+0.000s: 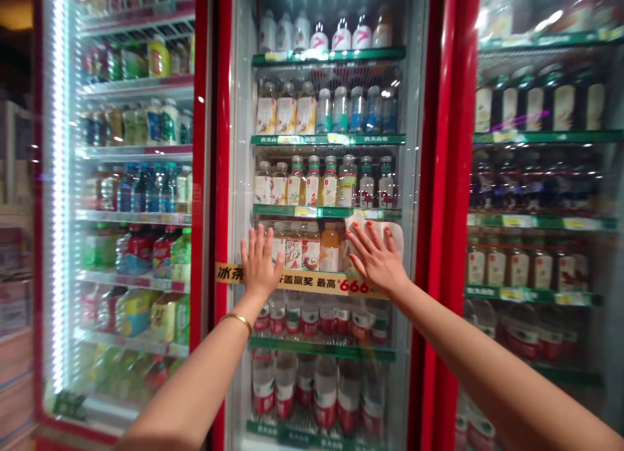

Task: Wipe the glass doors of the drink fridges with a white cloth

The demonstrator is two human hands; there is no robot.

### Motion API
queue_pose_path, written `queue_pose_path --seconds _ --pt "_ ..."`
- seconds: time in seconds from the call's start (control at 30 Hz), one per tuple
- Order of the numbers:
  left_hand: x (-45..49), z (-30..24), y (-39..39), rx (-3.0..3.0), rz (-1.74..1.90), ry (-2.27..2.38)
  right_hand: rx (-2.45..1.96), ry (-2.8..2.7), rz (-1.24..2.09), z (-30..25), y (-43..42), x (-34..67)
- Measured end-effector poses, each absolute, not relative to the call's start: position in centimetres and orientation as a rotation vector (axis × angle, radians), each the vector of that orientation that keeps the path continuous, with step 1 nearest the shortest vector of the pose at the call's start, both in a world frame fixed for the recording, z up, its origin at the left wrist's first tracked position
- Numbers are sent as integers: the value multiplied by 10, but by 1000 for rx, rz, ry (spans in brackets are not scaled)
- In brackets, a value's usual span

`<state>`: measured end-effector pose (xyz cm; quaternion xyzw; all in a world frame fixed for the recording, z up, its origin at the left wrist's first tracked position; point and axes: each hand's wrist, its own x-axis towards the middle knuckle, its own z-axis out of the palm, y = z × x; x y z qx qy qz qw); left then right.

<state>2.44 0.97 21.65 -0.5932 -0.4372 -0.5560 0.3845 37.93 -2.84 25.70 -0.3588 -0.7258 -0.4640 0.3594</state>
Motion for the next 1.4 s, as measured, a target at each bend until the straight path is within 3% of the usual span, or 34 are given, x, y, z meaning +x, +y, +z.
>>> queue_pose_path --seconds 1.2,1.4 --pt "23 215 12 -1489 -1393 -1109 -987 -1727 -1162 240 -14 368" --pt "25 216 10 -1465 -1396 -1090 -1157 -1382 -1043 276 -5 365"
